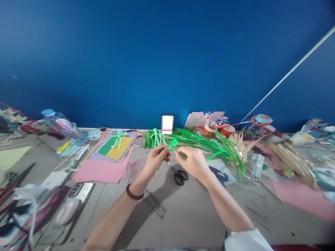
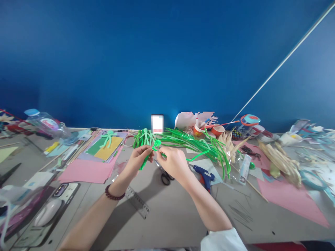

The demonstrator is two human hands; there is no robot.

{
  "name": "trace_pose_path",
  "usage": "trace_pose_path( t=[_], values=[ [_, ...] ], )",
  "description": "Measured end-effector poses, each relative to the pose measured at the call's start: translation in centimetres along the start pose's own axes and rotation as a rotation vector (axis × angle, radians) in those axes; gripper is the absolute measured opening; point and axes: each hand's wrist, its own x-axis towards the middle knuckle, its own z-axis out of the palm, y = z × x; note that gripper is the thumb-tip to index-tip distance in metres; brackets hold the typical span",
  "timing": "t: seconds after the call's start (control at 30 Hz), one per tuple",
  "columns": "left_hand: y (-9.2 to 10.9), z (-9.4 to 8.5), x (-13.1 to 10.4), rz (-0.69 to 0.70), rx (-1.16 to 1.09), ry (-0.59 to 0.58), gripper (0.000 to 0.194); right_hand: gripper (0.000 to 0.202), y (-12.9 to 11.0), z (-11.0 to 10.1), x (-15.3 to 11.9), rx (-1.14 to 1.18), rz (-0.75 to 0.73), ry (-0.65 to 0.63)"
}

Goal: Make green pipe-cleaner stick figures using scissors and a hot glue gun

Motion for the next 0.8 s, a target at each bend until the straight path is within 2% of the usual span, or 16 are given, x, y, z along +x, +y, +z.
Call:
trace_pose_path(
  t=[0.4,0.8],
  values=[
    [-0.61,-0.13,0.19,0.033,0.023,-0.063,0.031,0.022,-0.19,-0.25,0.07,-0.029,0.033,-0.024],
    [-0.29,0.08,0.07,0.034,0.104,-0.061,0.029,0.022,-0.10,-0.17,0.06,-0.065,0.043,-0.022]
  ],
)
